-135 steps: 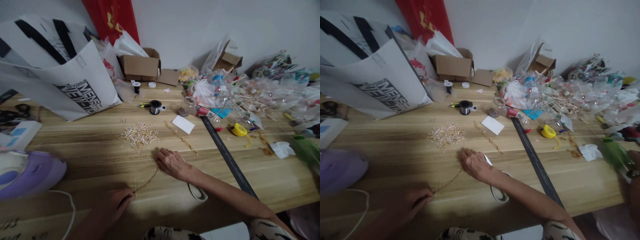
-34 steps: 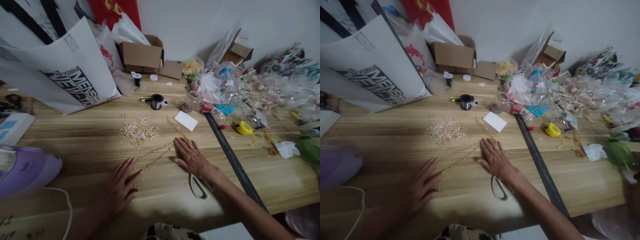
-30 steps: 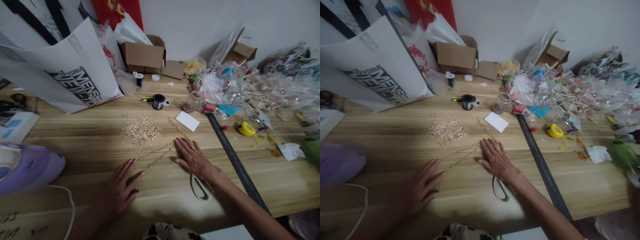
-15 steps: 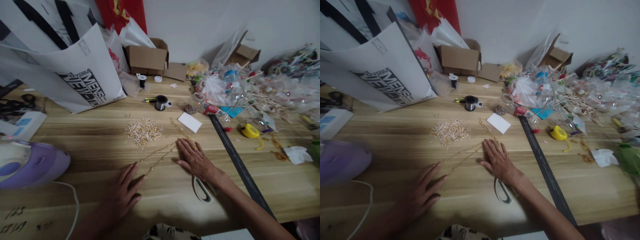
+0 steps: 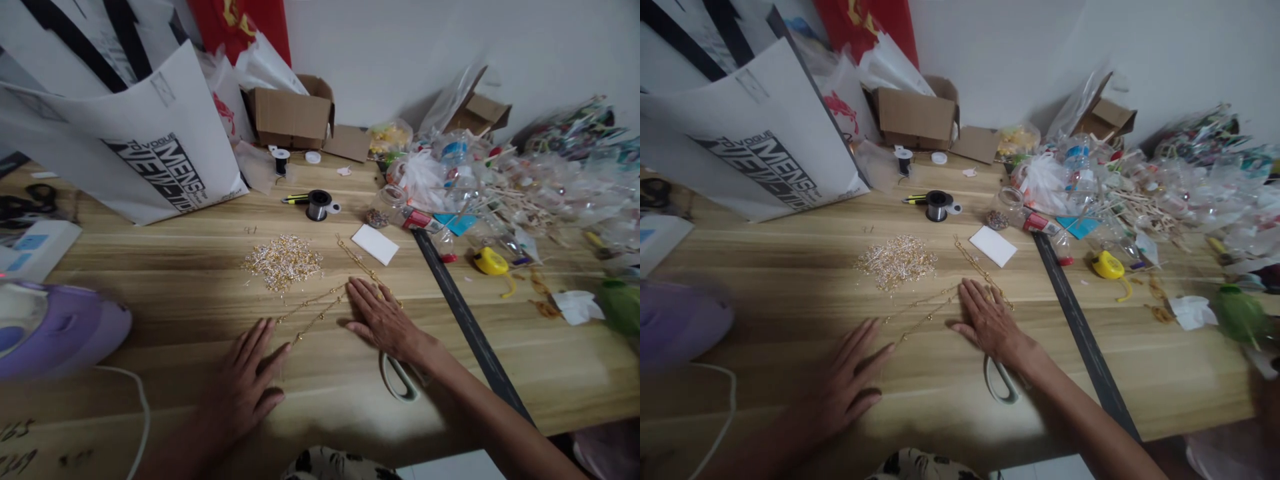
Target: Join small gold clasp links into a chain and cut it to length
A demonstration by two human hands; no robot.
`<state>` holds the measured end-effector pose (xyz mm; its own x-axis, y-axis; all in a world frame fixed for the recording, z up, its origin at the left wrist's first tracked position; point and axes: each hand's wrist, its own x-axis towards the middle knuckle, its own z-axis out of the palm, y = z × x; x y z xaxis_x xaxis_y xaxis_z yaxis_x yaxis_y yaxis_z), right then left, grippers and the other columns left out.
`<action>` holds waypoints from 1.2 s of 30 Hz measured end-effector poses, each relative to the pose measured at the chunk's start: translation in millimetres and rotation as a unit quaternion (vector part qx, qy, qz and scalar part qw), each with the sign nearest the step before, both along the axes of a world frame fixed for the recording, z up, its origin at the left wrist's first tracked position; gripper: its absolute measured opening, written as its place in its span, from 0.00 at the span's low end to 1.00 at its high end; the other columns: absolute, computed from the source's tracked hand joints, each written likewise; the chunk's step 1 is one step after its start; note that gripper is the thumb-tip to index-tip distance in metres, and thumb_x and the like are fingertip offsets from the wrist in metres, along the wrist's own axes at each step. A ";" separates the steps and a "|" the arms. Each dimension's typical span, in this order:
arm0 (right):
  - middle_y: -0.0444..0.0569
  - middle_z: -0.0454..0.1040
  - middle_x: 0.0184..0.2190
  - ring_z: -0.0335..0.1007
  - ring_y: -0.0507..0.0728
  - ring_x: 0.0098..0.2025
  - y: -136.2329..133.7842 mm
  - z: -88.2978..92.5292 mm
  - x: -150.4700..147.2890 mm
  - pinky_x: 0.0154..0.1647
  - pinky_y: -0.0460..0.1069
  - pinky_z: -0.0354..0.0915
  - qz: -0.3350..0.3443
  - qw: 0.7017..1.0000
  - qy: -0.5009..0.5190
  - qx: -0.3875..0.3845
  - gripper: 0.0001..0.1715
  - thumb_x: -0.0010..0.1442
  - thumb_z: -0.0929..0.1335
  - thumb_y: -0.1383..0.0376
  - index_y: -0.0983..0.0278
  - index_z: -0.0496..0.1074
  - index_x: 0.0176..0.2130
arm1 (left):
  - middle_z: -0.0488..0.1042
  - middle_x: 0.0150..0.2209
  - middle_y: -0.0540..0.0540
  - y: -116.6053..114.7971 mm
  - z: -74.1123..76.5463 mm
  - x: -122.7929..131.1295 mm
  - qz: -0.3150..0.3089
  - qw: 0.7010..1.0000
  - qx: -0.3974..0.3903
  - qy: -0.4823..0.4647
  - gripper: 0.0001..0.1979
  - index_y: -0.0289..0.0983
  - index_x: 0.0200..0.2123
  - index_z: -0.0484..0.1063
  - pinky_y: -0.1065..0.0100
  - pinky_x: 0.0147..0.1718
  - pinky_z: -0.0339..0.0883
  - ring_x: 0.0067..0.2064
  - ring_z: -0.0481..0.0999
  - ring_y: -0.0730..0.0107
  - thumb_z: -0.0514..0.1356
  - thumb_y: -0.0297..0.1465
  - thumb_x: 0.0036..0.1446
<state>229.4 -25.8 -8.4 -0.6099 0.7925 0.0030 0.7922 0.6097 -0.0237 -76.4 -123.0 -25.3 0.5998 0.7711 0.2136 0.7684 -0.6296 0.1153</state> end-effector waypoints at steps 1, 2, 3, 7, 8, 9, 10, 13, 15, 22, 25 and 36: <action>0.58 0.49 0.64 0.43 0.63 0.66 1.0 -0.6 0.8 0.61 0.63 0.47 -0.002 1.000 0.002 -0.004 0.43 0.62 0.54 0.45 0.66 0.37 0.66 | 0.38 0.66 0.33 0.3 -0.6 -0.1 0.000 1.000 0.001 0.003 0.29 0.40 0.60 0.57 0.45 0.54 0.56 0.63 0.48 0.39 0.57 0.37 0.55; 0.59 0.49 0.64 0.42 0.63 0.66 2.2 -1.0 1.3 0.61 0.63 0.47 -0.003 1.000 0.004 -0.007 0.43 0.62 0.53 0.45 0.66 0.37 0.66 | 0.39 0.66 0.34 0.4 -1.3 -0.4 -0.001 1.000 0.003 0.005 0.30 0.40 0.60 0.57 0.46 0.54 0.56 0.63 0.49 0.40 0.57 0.37 0.55; 0.59 0.49 0.64 0.42 0.63 0.66 3.5 -1.0 1.4 0.61 0.63 0.47 -0.004 1.000 0.005 -0.010 0.43 0.62 0.53 0.45 0.66 0.37 0.66 | 0.39 0.66 0.34 0.3 -2.2 -0.8 -0.002 1.000 0.006 0.006 0.30 0.40 0.61 0.56 0.47 0.54 0.56 0.63 0.49 0.41 0.57 0.37 0.55; 0.57 0.47 0.65 0.39 0.62 0.67 7.0 2.1 0.9 0.62 0.62 0.47 -0.004 1.000 0.005 -0.023 0.43 0.62 0.53 0.45 0.65 0.36 0.66 | 0.39 0.66 0.35 -1.0 -5.3 -3.0 -0.003 1.000 0.006 -0.004 0.30 0.39 0.61 0.55 0.48 0.55 0.54 0.64 0.49 0.42 0.56 0.37 0.56; 0.57 0.46 0.65 0.39 0.62 0.67 6.9 3.5 0.9 0.62 0.62 0.47 -0.004 1.000 0.004 -0.026 0.43 0.62 0.53 0.45 0.65 0.35 0.66 | 0.39 0.67 0.36 -1.4 -5.6 -3.5 -0.003 1.000 0.002 -0.007 0.30 0.40 0.61 0.55 0.48 0.56 0.53 0.64 0.49 0.42 0.55 0.38 0.56; 0.57 0.46 0.65 0.38 0.62 0.67 6.2 4.9 0.8 0.62 0.62 0.47 -0.005 1.000 0.002 -0.028 0.43 0.62 0.53 0.45 0.65 0.35 0.66 | 0.39 0.67 0.36 -1.8 -5.6 -4.0 -0.001 1.000 -0.002 -0.010 0.30 0.40 0.61 0.55 0.48 0.56 0.52 0.64 0.49 0.43 0.55 0.38 0.57; 0.57 0.45 0.65 0.38 0.62 0.67 5.3 6.3 0.7 0.62 0.62 0.46 -0.005 1.000 -0.001 -0.028 0.43 0.62 0.53 0.45 0.65 0.35 0.66 | 0.39 0.67 0.37 -2.2 -5.4 -4.3 0.000 1.000 -0.005 -0.012 0.29 0.40 0.61 0.55 0.48 0.57 0.52 0.64 0.48 0.43 0.55 0.38 0.57; 0.56 0.43 0.66 0.37 0.63 0.67 1.8 7.8 0.1 0.62 0.62 0.45 -0.002 1.000 -0.004 -0.022 0.44 0.62 0.52 0.45 0.65 0.35 0.66 | 0.42 0.67 0.38 -2.7 -4.2 -4.8 0.000 1.000 -0.013 -0.019 0.29 0.39 0.61 0.55 0.49 0.58 0.50 0.64 0.47 0.45 0.55 0.38 0.57; 0.57 0.44 0.66 0.38 0.63 0.67 0.6 6.2 -0.7 0.62 0.62 0.44 0.001 1.000 -0.005 -0.017 0.44 0.62 0.52 0.45 0.66 0.35 0.66 | 0.44 0.66 0.39 -2.6 -3.7 -4.9 -0.007 0.999 -0.017 -0.026 0.28 0.38 0.60 0.57 0.50 0.59 0.50 0.65 0.47 0.46 0.55 0.37 0.57; 0.58 0.46 0.65 0.40 0.64 0.66 2.9 2.3 1.4 0.61 0.63 0.47 -0.002 1.000 -0.009 -0.015 0.44 0.61 0.53 0.44 0.65 0.37 0.66 | 0.48 0.65 0.35 -6.4 1.8 -6.7 -0.018 0.998 -0.042 -0.052 0.25 0.34 0.58 0.60 0.47 0.58 0.52 0.65 0.47 0.45 0.55 0.34 0.57; 0.57 0.46 0.65 0.39 0.64 0.66 3.2 7.4 0.1 0.62 0.63 0.46 0.005 1.000 -0.006 -0.015 0.44 0.61 0.54 0.45 0.65 0.37 0.66 | 0.52 0.63 0.35 -6.9 6.9 -8.7 -0.009 0.993 -0.068 -0.094 0.24 0.35 0.57 0.60 0.48 0.57 0.55 0.64 0.49 0.48 0.55 0.31 0.58; 0.55 0.45 0.66 0.33 0.64 0.67 -34.9 27.5 -64.4 0.64 0.63 0.42 0.165 0.983 0.051 -0.058 0.40 0.62 0.57 0.47 0.65 0.46 0.64 | 0.71 0.35 0.45 19.3 17.7 -7.7 0.056 0.972 -0.019 -0.226 0.06 0.35 0.35 0.70 0.58 0.47 0.65 0.46 0.67 0.64 0.55 0.23 0.57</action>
